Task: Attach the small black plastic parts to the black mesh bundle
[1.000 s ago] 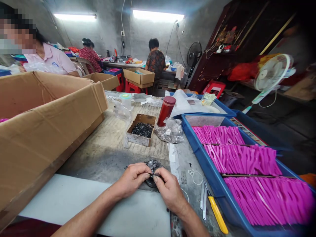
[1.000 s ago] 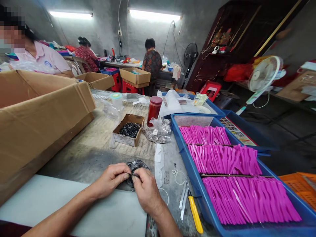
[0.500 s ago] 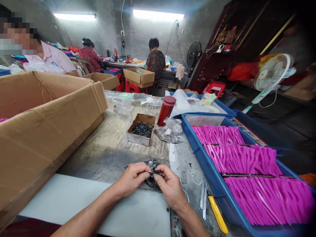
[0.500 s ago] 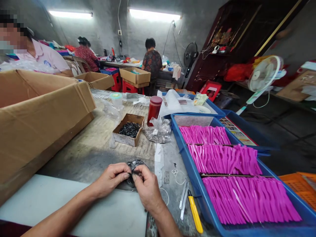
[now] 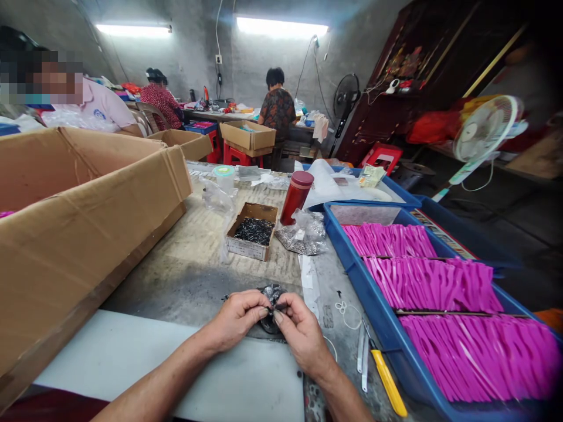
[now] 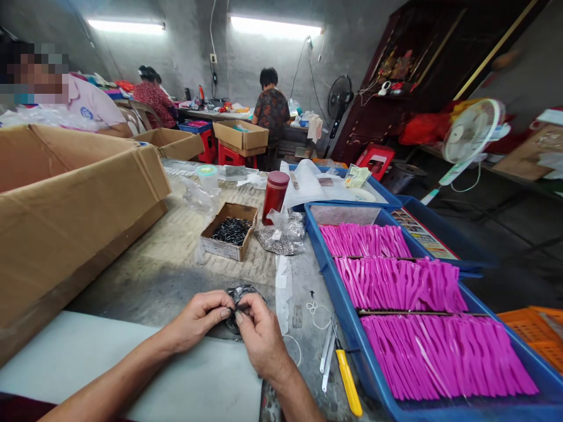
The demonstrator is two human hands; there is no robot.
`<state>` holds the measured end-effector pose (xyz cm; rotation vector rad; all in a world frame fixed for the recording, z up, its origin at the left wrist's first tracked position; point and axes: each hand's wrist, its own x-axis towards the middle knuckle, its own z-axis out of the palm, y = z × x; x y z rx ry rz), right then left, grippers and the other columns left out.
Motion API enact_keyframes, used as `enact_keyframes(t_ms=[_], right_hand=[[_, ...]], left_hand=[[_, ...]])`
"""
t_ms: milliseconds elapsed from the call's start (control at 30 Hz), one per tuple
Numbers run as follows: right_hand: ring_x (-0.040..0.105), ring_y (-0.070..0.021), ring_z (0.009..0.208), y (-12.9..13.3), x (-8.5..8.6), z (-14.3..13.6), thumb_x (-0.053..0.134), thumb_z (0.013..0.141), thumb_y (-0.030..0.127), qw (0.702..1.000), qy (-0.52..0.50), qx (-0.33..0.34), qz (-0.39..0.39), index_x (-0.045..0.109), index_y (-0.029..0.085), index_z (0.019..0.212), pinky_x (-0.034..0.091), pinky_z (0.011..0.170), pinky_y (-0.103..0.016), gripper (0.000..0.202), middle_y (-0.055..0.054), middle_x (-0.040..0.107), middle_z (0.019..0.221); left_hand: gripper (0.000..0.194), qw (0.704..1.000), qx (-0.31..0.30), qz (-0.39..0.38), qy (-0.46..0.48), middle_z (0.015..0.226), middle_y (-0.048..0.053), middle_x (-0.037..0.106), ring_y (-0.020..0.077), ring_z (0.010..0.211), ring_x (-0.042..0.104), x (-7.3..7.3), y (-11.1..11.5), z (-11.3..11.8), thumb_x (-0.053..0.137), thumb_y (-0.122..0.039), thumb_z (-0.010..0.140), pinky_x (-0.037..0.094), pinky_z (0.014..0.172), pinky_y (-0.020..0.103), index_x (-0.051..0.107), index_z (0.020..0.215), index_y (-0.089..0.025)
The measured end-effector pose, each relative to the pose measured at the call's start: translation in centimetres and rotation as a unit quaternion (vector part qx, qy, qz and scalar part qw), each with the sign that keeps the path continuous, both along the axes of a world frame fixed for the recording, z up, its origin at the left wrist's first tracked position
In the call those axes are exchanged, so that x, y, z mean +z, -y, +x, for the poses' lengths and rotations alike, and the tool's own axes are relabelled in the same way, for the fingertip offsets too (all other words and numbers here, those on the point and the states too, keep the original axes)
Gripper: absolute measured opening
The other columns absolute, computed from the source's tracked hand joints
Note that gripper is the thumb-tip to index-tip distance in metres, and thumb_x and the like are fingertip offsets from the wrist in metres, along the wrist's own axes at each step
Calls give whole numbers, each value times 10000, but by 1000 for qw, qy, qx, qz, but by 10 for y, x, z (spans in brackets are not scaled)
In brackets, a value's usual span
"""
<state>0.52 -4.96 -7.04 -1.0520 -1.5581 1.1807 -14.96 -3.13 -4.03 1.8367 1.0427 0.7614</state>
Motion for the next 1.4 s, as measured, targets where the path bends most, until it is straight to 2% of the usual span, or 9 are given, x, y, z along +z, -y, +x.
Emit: enact_keyframes(t_ms=[900,1167,1400], right_hand=[[387,-98,535,0,0,0,438,756,202,1000,-21,-5,-16,446,193,791,315,478,-204,37,44,400,595],[388,-97,545,1,2,-2,441,748,201,999,-24,-7,-26,441,193,776,322,493,-206,29,42,399,607],[338,-88,513,-1,3,-3,466,728,250,995,-73,0,-64,412,199,750,289,470,-202,77,54,343,590]], left_hand=[[158,1000,-2,-15,10,646,-11,519,106,627,459,-1,0,-1,449,-166,771,359,607,194,575,685,-128],[164,1000,-3,11,-11,633,-6,526,104,610,465,1,1,1,449,-156,773,363,593,195,583,682,-132],[170,999,-4,32,-13,621,1,531,106,599,473,3,2,0,454,-150,767,372,581,197,583,658,-134]])
